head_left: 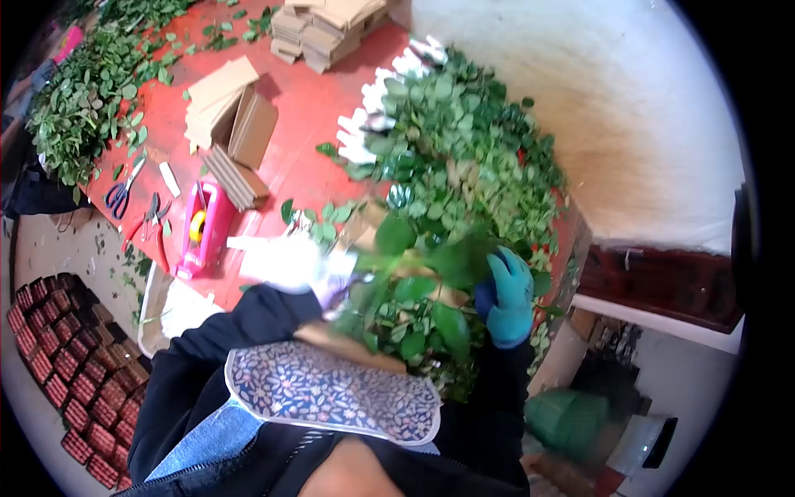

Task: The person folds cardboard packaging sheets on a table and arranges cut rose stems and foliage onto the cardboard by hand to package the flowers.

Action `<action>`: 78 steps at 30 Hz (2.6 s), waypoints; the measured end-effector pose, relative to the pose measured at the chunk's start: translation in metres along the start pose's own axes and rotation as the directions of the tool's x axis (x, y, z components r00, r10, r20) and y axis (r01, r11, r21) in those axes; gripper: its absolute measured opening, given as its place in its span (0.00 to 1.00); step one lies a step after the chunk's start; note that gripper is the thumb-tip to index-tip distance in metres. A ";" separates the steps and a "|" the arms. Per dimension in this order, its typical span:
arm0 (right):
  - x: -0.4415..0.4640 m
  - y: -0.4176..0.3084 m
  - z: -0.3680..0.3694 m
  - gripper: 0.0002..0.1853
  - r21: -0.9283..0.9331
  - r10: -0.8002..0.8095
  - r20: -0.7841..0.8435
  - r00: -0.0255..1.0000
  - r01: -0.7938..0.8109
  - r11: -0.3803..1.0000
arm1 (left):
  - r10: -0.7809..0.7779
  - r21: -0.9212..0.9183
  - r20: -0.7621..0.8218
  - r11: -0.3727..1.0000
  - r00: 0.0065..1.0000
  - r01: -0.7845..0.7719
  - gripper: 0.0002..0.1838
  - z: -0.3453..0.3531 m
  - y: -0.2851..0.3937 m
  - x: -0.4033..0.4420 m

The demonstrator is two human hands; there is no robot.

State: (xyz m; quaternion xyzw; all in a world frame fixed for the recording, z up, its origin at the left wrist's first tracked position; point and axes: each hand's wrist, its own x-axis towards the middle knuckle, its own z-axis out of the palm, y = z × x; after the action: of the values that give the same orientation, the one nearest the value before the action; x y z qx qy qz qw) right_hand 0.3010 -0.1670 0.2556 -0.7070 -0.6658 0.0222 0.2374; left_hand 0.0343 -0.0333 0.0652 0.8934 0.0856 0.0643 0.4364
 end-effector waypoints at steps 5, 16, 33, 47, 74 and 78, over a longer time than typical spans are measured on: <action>-0.052 -0.022 -0.017 0.18 -0.175 0.079 0.282 0.956 -0.030 0.984 | -0.035 -0.227 -0.003 0.973 0.999 0.034 0.29 -0.041 0.019 0.002; -0.150 0.045 0.083 0.17 -0.348 0.322 0.356 0.877 -0.195 0.917 | -0.453 -0.761 0.175 0.501 0.874 0.412 0.13 -0.005 -0.023 0.004; -0.087 -0.026 0.167 0.27 -0.197 0.230 0.359 0.905 -0.168 0.966 | -0.018 0.284 -0.177 0.956 0.984 0.068 0.16 -0.032 0.023 -0.004; -0.100 -0.025 0.183 0.11 -0.244 0.210 0.175 0.962 -0.164 0.956 | 0.306 0.501 0.148 0.797 0.940 -0.338 0.18 -0.026 0.039 0.046; -0.099 -0.012 0.182 0.22 -0.257 0.298 0.094 0.950 -0.266 0.929 | 0.123 0.346 -0.208 0.937 0.970 -0.044 0.06 -0.052 -0.045 -0.022; -0.097 -0.019 0.183 0.23 -0.214 0.329 0.194 0.924 -0.287 0.934 | -0.180 -0.423 -0.348 0.906 0.920 0.018 0.09 -0.055 -0.077 -0.052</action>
State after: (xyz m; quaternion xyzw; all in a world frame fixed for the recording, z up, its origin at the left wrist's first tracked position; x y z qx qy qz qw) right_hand 0.2088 -0.2028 0.0727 -0.8147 -0.5678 0.0792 0.0877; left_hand -0.0347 0.0446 0.0358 0.7462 0.1988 0.2295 0.5924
